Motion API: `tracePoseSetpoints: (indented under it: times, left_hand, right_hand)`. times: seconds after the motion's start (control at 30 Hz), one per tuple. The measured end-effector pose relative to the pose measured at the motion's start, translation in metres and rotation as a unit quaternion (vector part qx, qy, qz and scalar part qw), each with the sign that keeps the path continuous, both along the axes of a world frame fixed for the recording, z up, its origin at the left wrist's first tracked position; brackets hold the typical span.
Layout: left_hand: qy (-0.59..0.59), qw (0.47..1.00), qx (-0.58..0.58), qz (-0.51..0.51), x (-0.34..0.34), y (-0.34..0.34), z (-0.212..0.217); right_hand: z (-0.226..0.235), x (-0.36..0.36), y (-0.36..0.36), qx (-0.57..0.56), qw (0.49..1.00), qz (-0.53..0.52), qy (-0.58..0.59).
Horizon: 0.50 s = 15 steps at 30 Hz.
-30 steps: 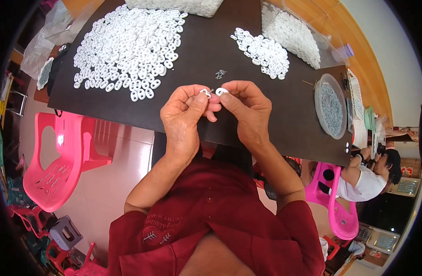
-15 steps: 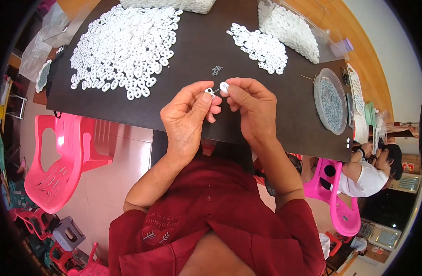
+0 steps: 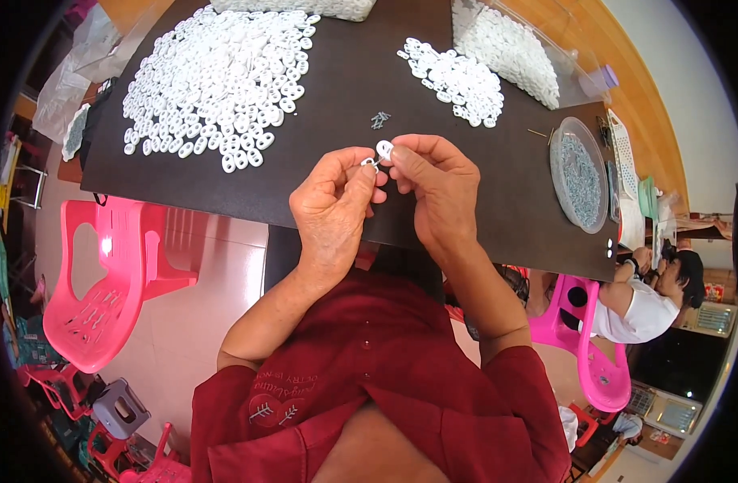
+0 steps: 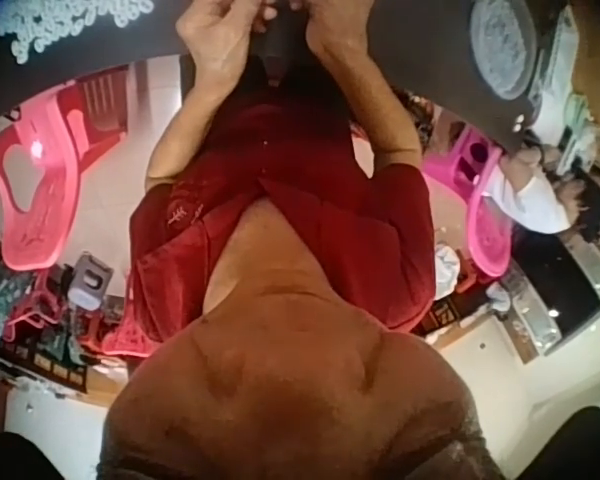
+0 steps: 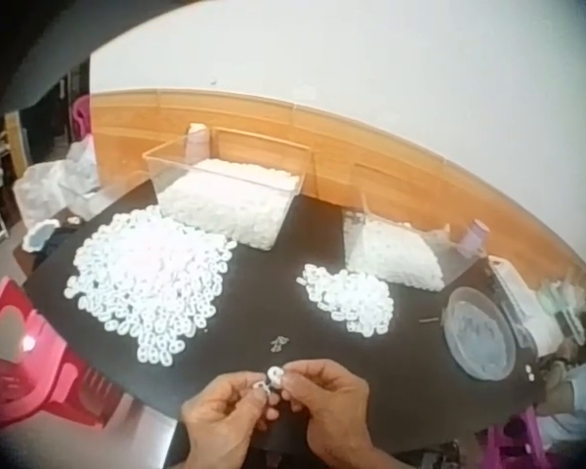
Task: Manually assembling small white plastic components by inserting metal pins and springs into them.
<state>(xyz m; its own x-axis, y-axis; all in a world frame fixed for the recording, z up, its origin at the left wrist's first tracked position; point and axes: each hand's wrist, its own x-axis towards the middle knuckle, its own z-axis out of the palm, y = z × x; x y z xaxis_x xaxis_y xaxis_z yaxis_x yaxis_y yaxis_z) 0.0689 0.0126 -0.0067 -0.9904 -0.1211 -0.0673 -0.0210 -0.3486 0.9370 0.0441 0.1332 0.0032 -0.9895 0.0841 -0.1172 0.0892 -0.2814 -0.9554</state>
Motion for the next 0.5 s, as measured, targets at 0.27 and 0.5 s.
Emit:
tracePoseSetpoints:
  times: [0.27,0.5]
  left_hand:
    - [0.009,1.0,0.01,0.017,0.0,0.0,-0.001]
    - [0.024,0.999,0.003,0.028,0.001,0.0,-0.004]
  right_hand:
    - [-0.001,0.002,-0.005,0.036,0.999,-0.011,0.028]
    - [-0.002,0.01,-0.012,0.076,0.994,-0.004,0.076]
